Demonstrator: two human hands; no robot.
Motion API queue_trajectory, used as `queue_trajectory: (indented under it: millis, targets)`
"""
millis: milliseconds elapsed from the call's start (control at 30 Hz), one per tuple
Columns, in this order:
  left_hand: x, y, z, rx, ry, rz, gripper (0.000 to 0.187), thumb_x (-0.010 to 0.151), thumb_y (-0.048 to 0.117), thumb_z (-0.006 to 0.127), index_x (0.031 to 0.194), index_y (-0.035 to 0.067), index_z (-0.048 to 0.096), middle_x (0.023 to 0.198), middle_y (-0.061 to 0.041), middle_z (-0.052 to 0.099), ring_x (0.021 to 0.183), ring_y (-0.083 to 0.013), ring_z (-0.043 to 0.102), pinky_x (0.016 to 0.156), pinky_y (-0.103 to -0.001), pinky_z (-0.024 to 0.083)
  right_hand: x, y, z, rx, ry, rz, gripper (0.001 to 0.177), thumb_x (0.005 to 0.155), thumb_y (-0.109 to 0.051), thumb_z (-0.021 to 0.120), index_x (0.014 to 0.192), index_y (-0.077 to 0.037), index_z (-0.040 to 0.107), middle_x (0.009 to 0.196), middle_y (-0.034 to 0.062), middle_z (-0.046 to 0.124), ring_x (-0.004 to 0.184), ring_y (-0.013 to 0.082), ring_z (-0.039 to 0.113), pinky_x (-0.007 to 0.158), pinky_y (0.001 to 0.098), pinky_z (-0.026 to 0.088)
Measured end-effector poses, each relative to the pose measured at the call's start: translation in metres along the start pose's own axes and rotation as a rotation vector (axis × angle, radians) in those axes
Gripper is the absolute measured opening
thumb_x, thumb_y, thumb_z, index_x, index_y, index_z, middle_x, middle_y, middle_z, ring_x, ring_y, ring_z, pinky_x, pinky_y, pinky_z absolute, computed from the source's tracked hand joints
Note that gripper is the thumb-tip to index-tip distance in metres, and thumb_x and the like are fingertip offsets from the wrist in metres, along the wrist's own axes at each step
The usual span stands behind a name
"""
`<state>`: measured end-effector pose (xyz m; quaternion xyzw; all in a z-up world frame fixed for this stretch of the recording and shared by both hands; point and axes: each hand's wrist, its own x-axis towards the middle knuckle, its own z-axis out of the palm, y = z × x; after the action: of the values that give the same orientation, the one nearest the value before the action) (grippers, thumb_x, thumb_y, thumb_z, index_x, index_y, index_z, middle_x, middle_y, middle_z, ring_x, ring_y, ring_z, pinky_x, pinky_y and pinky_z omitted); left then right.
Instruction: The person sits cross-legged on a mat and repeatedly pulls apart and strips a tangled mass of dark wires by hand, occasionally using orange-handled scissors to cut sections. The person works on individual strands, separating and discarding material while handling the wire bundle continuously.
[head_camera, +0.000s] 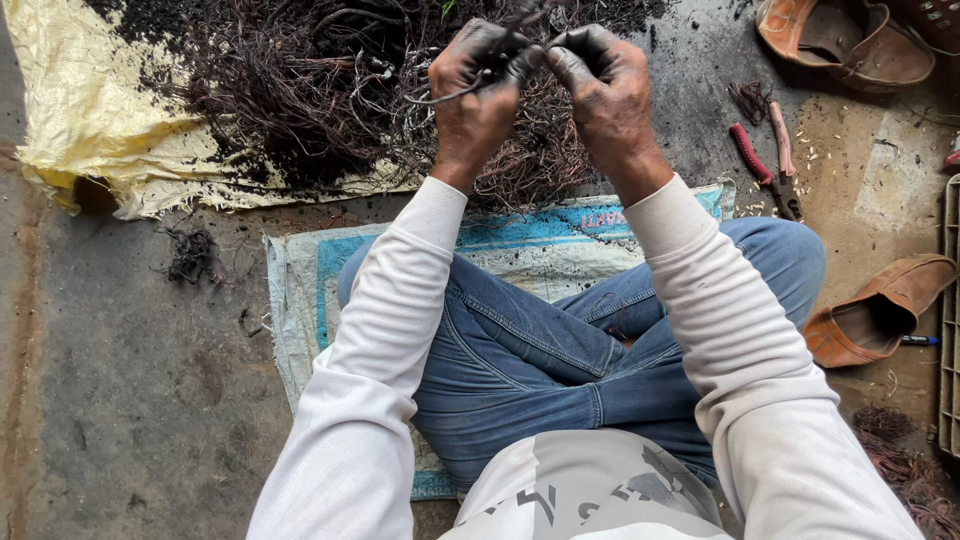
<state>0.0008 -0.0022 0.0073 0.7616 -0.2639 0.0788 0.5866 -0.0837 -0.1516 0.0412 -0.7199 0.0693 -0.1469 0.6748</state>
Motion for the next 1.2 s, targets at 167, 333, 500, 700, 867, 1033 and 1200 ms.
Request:
queue_trajectory:
  millis: [167, 333, 500, 700, 867, 1033, 1200]
  targets:
    - [-0.008, -0.014, 0.003, -0.611, 0.056, -0.413, 0.014, 0.089, 0.019, 0.081, 0.092, 0.006, 0.075, 0.087, -0.004, 0.072, 0.079, -0.0145, 0.066, 0.074, -0.03, 0.056, 0.0, 0.004, 0.017, -0.05, 0.033, -0.021, 0.008, 0.105, -0.008, 0.067, 0.102, 0.0, 0.07, 0.088, -0.0019, 0.066, 0.081, 0.0058, 0.058, 0.071, 0.0225, 0.048]
    - [-0.006, -0.029, 0.01, -0.83, 0.272, -0.774, 0.023, 0.077, 0.011, 0.083, 0.093, 0.011, 0.066, 0.083, -0.004, 0.072, 0.077, -0.0151, 0.069, 0.065, -0.034, 0.06, -0.005, 0.011, 0.035, -0.046, 0.081, -0.056, 0.009, 0.106, -0.007, 0.065, 0.102, 0.0, 0.07, 0.088, -0.0005, 0.065, 0.08, 0.006, 0.056, 0.071, 0.0226, 0.048]
    - [-0.006, -0.037, 0.008, -1.041, 0.332, -0.82, 0.014, 0.082, -0.001, 0.077, 0.094, -0.001, 0.069, 0.083, -0.011, 0.073, 0.072, -0.0202, 0.071, 0.063, -0.036, 0.06, -0.011, 0.011, 0.054, -0.035, 0.123, -0.043, 0.01, 0.105, -0.008, 0.064, 0.102, 0.0, 0.069, 0.089, 0.0006, 0.068, 0.081, 0.0059, 0.06, 0.072, 0.0239, 0.053]
    - [-0.002, -0.046, 0.006, -1.132, 0.394, -1.005, 0.01, 0.081, -0.008, 0.064, 0.09, -0.007, 0.07, 0.081, -0.018, 0.075, 0.071, -0.0266, 0.073, 0.066, -0.038, 0.063, -0.018, 0.015, 0.068, -0.101, 0.197, -0.056, 0.011, 0.104, -0.01, 0.064, 0.102, 0.0, 0.068, 0.088, 0.0025, 0.069, 0.079, 0.0059, 0.063, 0.071, 0.0244, 0.056]
    - [-0.003, -0.049, 0.007, -0.945, 0.398, -0.995, 0.011, 0.082, -0.006, 0.063, 0.09, -0.007, 0.07, 0.081, -0.017, 0.075, 0.07, -0.0242, 0.074, 0.063, -0.036, 0.062, -0.019, 0.017, 0.07, -0.183, 0.238, -0.036, 0.009, 0.104, -0.008, 0.065, 0.1, 0.0, 0.067, 0.078, 0.0027, 0.062, 0.071, 0.0065, 0.052, 0.061, 0.0257, 0.045]
    - [0.001, -0.065, 0.009, -0.922, 0.469, -1.003, 0.009, 0.083, -0.003, 0.069, 0.092, -0.004, 0.071, 0.084, -0.018, 0.076, 0.074, -0.025, 0.073, 0.074, -0.037, 0.058, -0.024, 0.015, 0.072, -0.235, 0.21, 0.001, 0.012, 0.106, -0.01, 0.061, 0.097, -0.003, 0.066, 0.076, 0.0004, 0.063, 0.065, 0.0064, 0.054, 0.055, 0.0267, 0.044]
    - [0.007, -0.091, -0.002, -0.582, 0.444, -0.934, 0.039, 0.078, -0.007, 0.073, 0.112, 0.004, 0.059, 0.098, -0.019, 0.075, 0.084, -0.0221, 0.071, 0.089, -0.036, 0.05, -0.044, 0.012, 0.078, -0.158, 0.206, 0.052, 0.013, 0.103, -0.013, 0.06, 0.099, -0.003, 0.067, 0.077, 0.0002, 0.066, 0.065, 0.0059, 0.057, 0.056, 0.0264, 0.047]
